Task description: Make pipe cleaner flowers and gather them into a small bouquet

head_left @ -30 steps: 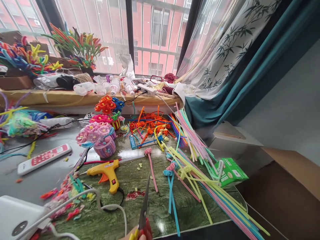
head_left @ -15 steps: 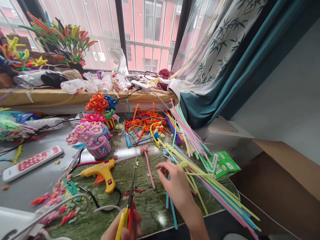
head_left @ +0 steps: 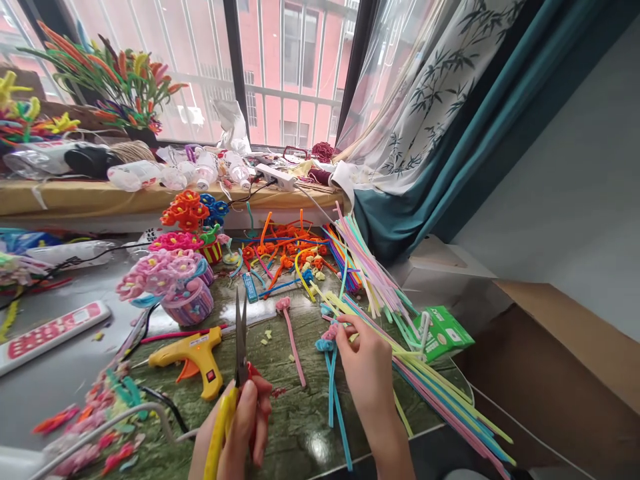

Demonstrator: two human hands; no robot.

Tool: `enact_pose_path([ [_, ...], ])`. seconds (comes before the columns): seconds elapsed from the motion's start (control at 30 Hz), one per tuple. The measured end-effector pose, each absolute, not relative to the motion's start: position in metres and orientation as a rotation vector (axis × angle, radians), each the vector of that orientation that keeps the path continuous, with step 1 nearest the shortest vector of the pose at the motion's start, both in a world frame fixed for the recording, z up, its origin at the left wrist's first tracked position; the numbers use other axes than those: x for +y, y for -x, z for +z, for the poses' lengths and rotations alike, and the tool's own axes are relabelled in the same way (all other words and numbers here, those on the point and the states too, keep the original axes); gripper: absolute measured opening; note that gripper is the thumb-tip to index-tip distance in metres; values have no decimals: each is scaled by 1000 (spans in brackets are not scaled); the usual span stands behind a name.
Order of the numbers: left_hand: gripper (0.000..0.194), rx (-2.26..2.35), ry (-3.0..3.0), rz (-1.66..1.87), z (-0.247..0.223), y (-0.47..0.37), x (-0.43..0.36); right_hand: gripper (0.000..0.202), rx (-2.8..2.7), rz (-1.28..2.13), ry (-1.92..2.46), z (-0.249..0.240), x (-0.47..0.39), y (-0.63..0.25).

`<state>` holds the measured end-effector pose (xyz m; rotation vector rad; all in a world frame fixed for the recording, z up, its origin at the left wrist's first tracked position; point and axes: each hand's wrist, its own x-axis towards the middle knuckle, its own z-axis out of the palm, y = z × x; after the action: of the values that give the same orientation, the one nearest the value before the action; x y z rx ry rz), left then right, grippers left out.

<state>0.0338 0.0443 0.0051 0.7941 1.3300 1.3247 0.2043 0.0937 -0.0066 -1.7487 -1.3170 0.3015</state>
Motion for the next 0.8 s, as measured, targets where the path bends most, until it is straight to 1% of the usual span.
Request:
enact_pose_path([
  [0.13,50,1440,-871,1278,17,-31,60,23,-1308,289,1771,-9,95,-219],
  [0.23,53,1549,-960,1220,19,-25,68,21,-1368,123,1812,-7,104,-231],
  [0.33,55,1672,-1107,1170,17,-21,73,17,-1513,-16,1842,-1,123,-236],
  [0.43,55,1739,-1142,1176,16,-21,74,13,-1688,-47,1878,0,145,-228],
  [0.53,53,1828,-1244,1112,18,-25,75,5,-1721,-24,1869,-5,161,-214],
  [0.63,43,1903,-1355,1052,22,-27,77,20,-1697,24,1825,-7,165,-207],
  [0.7,37,1931,-1385,1046,25,-29,77,25,-1659,73,1773,-3,164,-209],
  [0.8,38,1916,-1399,1071,28,-32,74,29,-1604,170,1671,10,155,-212],
])
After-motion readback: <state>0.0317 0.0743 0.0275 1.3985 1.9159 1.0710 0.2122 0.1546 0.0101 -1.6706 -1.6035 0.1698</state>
